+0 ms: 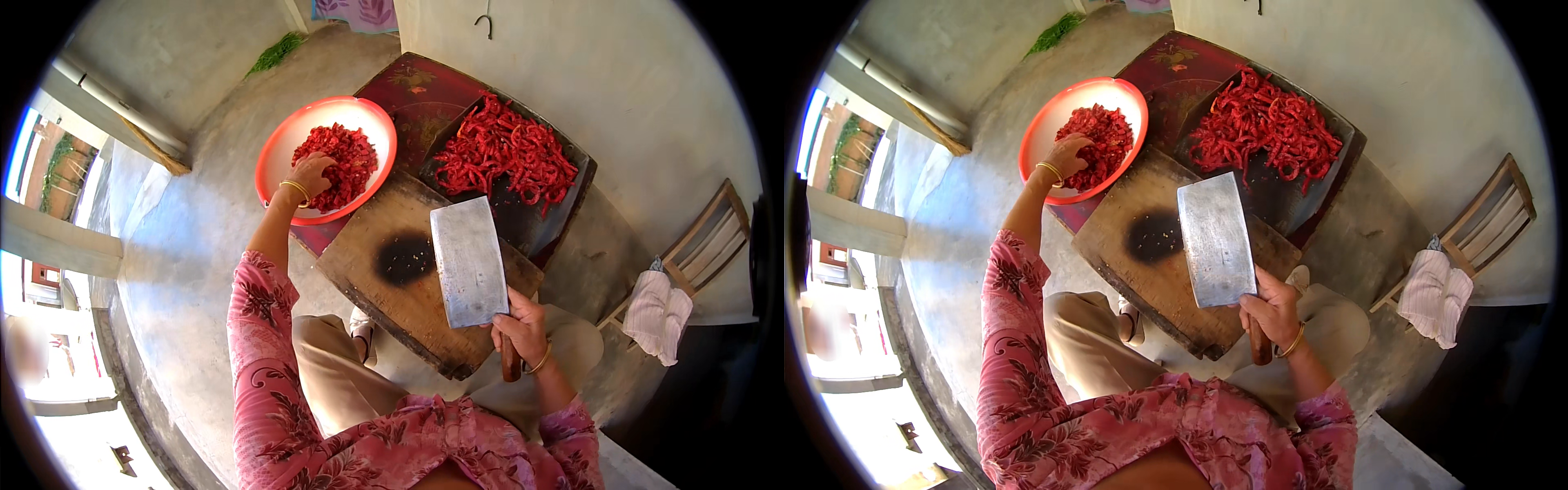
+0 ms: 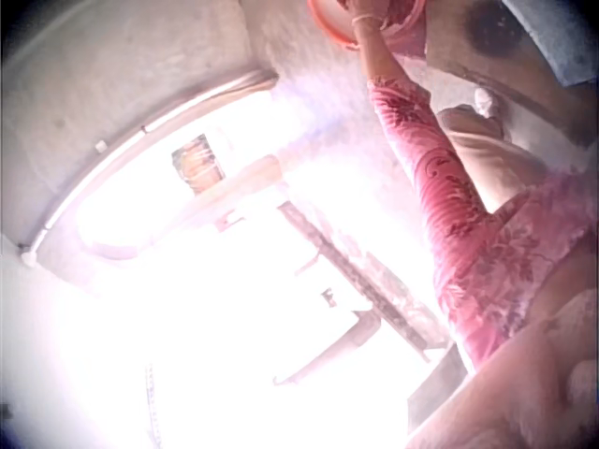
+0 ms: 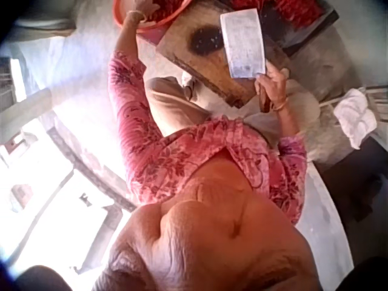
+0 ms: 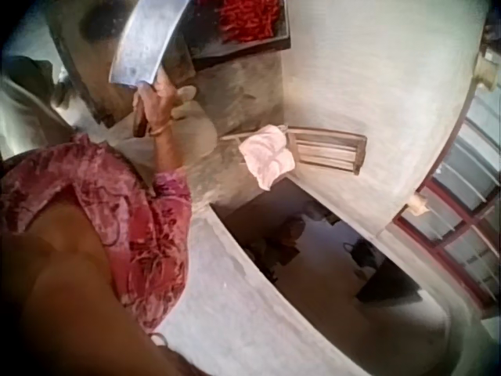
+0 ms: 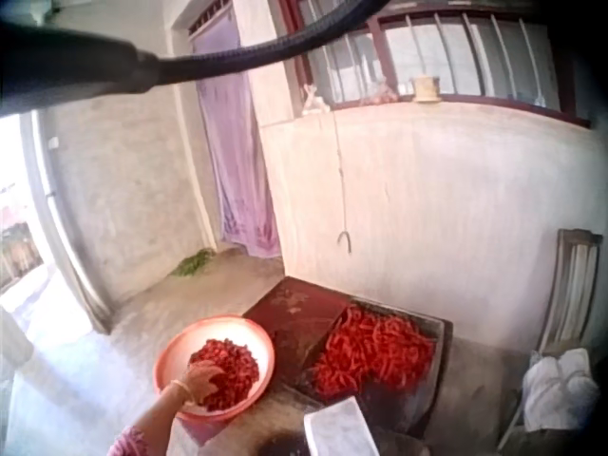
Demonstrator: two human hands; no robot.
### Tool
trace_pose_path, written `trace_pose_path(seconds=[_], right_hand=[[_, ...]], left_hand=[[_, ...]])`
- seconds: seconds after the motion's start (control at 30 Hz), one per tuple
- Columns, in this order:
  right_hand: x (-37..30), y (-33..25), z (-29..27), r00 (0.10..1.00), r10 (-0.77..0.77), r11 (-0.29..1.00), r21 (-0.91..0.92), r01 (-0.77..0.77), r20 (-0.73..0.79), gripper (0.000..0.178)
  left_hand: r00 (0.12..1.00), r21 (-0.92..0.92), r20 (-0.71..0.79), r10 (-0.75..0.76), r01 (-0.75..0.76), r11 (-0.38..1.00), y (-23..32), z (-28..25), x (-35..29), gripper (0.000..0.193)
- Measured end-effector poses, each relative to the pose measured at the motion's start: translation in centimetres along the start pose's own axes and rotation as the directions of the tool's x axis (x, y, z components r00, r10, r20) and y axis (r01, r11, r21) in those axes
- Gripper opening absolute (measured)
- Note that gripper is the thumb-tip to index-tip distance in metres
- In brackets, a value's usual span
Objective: The person sits on the floor and uses a large cleaver to chop red chilies on a wooden cutting board. They repeatedly remove stems from the chilies by hand, chop them into small pieces, and transfer the chopped chilies into a red bowl.
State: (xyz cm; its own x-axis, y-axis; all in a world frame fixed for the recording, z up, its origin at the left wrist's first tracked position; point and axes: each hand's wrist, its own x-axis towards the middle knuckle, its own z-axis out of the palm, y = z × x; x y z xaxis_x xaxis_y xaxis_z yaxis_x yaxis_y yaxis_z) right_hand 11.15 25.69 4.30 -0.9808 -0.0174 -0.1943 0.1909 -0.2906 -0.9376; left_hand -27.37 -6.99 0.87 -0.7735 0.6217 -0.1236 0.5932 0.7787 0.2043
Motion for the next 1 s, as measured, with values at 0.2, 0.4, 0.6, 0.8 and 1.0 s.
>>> trace_pose_path(seconds=[0.2,0.4,0.6,0.8,1.0], right_hand=[[-0.2,0.8,-0.1,0.998,-0.003,0.999,-0.042,0.005,0.055,0.048],[-0.7,-0.3,0.2,0.996,-0.033,0.999,-0.029,0.036,0.078,0.052],[-1.7,-0.9,-0.7,0.905,-0.381,0.766,-0.484,0.423,0.189,0.056],[-2.4,-2.5,-0.9,0.701,-0.465,0.047,-0.776,0.63,0.541,0.051],[-1.6,-1.2,-2.3,0.644,-0.366,-0.274,-0.739,0.615,0.672,0.029]], left_hand=[[0.956,0.11,-0.174,-0.234,0.255,0.961,-2.2,-1.3,-4.0,0.04],[0.969,0.208,-0.215,-0.122,0.168,0.964,-0.8,-2.0,-4.2,0.016],[0.915,0.045,-0.298,-0.273,0.299,0.953,6.6,-5.1,-3.6,0.015],[0.929,-0.336,-0.364,-0.063,-0.068,0.94,10.3,-4.1,-2.5,0.017],[0.978,-0.385,-0.162,0.13,-0.184,0.904,16.7,-3.3,-1.0,0.017]])
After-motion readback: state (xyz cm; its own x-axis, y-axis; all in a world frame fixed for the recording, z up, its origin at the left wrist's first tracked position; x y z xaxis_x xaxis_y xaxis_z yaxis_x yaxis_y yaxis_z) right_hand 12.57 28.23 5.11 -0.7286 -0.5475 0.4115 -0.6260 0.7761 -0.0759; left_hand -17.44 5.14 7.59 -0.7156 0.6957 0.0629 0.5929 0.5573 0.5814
